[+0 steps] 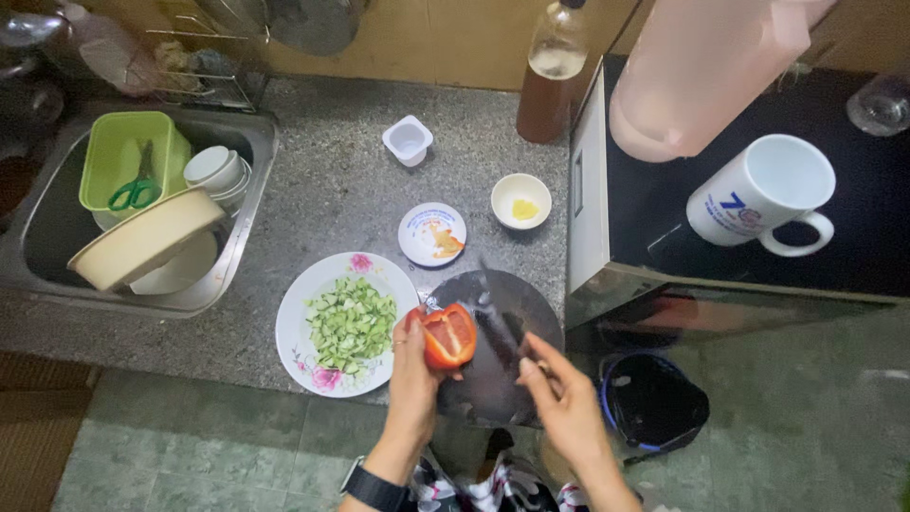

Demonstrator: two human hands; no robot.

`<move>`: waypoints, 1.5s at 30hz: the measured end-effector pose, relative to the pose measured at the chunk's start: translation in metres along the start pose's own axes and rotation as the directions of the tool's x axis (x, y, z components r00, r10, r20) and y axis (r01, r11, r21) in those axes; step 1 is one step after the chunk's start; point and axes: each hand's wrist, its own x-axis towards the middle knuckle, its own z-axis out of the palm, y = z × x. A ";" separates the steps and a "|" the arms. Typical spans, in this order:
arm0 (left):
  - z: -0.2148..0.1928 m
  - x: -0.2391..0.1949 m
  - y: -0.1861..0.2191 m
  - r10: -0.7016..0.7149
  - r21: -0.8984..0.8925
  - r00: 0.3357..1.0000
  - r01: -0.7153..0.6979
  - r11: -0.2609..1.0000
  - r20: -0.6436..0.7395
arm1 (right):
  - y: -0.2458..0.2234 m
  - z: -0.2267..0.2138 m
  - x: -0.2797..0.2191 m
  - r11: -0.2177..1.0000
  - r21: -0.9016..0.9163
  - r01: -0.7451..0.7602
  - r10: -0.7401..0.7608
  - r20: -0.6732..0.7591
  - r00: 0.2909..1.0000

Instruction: The person removes the core and seeds from a red bell pepper using a knife, then slices it into strips and dices it into small pieces on a cutting board. A plate of chopped cucumber is visible nearby.

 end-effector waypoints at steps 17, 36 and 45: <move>0.012 -0.004 -0.034 0.071 0.097 0.969 -0.049 0.994 -0.235 | -0.003 0.012 -0.074 0.963 -0.214 0.164 -0.128 0.176 0.976; 0.005 0.005 -0.032 0.036 0.044 0.965 -0.026 0.999 -0.261 | -0.002 0.017 -0.065 0.981 -0.163 0.104 -0.075 0.175 0.982; 0.001 0.011 -0.023 0.033 -0.026 0.970 -0.040 0.999 -0.240 | -0.011 0.021 -0.061 0.955 -0.286 0.071 -0.030 0.144 0.989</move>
